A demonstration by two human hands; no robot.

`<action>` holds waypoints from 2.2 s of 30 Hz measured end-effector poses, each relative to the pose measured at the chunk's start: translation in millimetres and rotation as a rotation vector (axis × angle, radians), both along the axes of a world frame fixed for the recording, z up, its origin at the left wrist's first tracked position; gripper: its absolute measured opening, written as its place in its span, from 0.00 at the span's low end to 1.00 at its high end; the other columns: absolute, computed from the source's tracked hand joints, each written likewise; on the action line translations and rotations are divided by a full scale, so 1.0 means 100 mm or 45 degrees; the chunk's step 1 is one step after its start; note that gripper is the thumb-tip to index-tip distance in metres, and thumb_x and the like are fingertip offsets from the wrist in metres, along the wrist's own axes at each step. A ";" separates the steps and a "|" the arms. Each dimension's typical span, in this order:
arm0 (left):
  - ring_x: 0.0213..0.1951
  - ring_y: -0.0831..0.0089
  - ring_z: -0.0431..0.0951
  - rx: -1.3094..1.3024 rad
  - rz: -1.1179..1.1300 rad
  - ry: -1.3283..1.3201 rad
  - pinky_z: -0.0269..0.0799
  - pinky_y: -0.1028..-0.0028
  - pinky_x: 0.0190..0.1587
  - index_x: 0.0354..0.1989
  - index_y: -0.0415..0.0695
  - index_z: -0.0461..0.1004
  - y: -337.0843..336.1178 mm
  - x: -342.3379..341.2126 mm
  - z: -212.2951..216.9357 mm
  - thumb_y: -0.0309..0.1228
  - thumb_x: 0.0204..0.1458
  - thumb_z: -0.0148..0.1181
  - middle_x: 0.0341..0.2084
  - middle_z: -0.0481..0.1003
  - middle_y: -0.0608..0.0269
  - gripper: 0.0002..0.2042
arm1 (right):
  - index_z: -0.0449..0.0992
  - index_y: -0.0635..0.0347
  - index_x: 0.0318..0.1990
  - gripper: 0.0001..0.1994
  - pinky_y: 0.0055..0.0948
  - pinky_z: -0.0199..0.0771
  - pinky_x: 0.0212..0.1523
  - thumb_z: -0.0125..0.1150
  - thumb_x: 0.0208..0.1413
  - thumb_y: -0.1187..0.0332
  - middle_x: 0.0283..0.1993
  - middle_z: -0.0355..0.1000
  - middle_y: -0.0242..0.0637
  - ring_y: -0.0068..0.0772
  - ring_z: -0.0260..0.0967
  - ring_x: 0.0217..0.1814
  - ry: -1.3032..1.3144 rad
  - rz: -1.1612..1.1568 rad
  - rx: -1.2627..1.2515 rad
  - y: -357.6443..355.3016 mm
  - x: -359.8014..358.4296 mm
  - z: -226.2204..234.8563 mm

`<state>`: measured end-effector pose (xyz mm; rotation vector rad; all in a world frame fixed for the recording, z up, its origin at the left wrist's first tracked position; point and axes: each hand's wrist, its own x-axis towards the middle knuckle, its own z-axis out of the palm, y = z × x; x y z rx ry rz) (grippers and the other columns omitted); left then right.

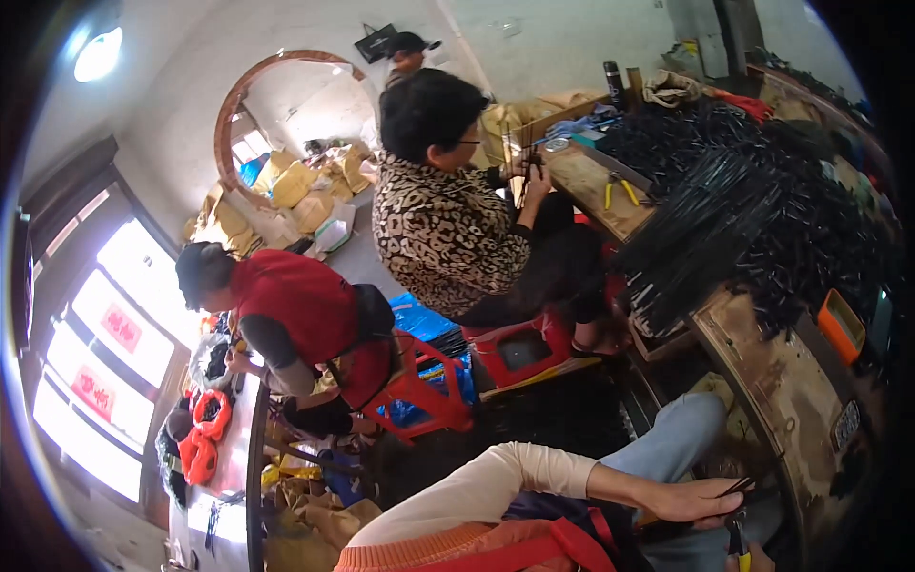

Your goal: Assembling small components or connectors onto a bundle of black cables at a production workbench.

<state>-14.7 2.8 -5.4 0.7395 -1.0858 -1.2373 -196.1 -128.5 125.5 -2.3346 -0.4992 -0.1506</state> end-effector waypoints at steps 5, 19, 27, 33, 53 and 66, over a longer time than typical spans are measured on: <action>0.14 0.81 0.62 0.040 0.265 -0.044 0.58 0.77 0.18 0.27 0.43 0.65 -0.01 -0.02 -0.01 0.59 0.63 0.36 0.10 0.63 0.69 0.29 | 0.69 0.62 0.44 0.09 0.27 0.65 0.24 0.51 0.63 0.65 0.23 0.68 0.33 0.25 0.64 0.20 0.819 -0.960 0.306 0.25 0.01 -0.44; 0.22 0.80 0.57 0.142 1.060 0.258 0.55 0.78 0.27 0.38 0.45 0.67 0.04 1.04 0.81 0.55 0.64 0.42 0.19 0.57 0.72 0.23 | 0.63 0.66 0.58 0.23 0.45 0.71 0.51 0.56 0.59 0.63 0.53 0.65 0.58 0.58 0.65 0.55 0.254 -2.070 -0.554 -0.93 -0.67 -0.94; 0.23 0.80 0.52 -0.296 1.240 0.246 0.51 0.78 0.28 0.43 0.41 0.66 0.33 0.97 1.32 0.54 0.64 0.42 0.20 0.54 0.72 0.24 | 0.73 0.66 0.39 0.14 0.41 0.70 0.43 0.61 0.43 0.69 0.39 0.70 0.44 0.47 0.68 0.42 -0.281 -1.725 -0.985 -0.54 -0.21 -1.04; 0.28 0.75 0.56 -0.290 0.703 1.277 0.59 0.74 0.35 0.43 0.38 0.63 0.27 1.14 1.00 0.43 0.64 0.49 0.25 0.54 0.69 0.18 | 0.63 0.60 0.63 0.26 0.35 0.78 0.45 0.60 0.56 0.70 0.52 0.72 0.46 0.41 0.72 0.52 0.702 -0.551 1.506 0.85 -0.23 -1.00; 0.52 0.74 0.70 0.414 0.312 -0.075 0.64 0.75 0.56 0.59 0.36 0.67 0.07 -0.10 0.12 0.35 0.66 0.47 0.50 0.72 0.62 0.19 | 0.75 0.58 0.47 0.17 0.12 0.60 0.28 0.69 0.49 0.77 0.30 0.65 0.22 0.09 0.61 0.29 -0.060 -1.112 1.249 0.64 0.11 -0.75; 0.39 0.84 0.70 0.249 0.291 -0.005 0.68 0.80 0.43 0.38 0.43 0.71 0.06 0.09 0.45 0.29 0.52 0.68 0.33 0.71 0.72 0.11 | 0.74 0.57 0.35 0.12 0.17 0.63 0.33 0.71 0.44 0.76 0.31 0.69 0.23 0.12 0.64 0.33 0.149 -0.892 1.519 0.33 0.25 -0.75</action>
